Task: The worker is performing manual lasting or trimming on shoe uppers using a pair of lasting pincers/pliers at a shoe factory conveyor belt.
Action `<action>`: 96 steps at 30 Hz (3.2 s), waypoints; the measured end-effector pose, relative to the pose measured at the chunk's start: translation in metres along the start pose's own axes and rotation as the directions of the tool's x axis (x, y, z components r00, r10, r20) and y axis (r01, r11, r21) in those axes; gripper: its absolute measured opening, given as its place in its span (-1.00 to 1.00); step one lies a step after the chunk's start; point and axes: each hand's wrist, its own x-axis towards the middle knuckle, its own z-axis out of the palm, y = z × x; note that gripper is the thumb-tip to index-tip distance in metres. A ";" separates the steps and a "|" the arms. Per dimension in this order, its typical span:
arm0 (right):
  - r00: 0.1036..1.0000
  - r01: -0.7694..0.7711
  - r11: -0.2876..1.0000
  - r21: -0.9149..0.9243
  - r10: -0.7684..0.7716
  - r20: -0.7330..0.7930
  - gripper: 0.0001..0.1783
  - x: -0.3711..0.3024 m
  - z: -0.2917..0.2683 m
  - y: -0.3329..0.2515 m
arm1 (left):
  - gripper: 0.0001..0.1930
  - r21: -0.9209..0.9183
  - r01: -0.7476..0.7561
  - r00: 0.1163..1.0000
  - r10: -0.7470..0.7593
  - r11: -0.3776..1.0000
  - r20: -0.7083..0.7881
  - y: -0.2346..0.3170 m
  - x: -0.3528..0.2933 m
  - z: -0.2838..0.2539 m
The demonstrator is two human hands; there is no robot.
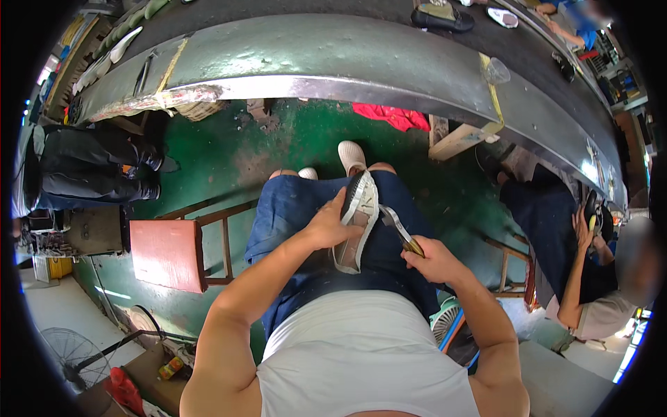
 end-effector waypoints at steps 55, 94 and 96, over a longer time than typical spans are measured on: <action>0.891 0.373 0.652 -0.661 -0.449 0.060 -0.70 0.076 -0.035 0.021 | -0.21 -0.895 0.185 0.983 -0.060 0.406 0.176 -0.013 -0.010 0.043; 0.977 0.176 0.951 -0.256 -0.201 -0.073 -0.53 0.063 -0.014 -0.028 | -0.07 -0.229 0.031 0.997 -0.045 0.973 -0.060 0.021 -0.013 0.036; 0.913 0.333 0.889 -0.315 -0.387 -0.128 -0.53 0.061 -0.002 -0.022 | -0.08 -0.234 0.032 0.997 -0.047 0.972 -0.060 0.018 -0.013 0.039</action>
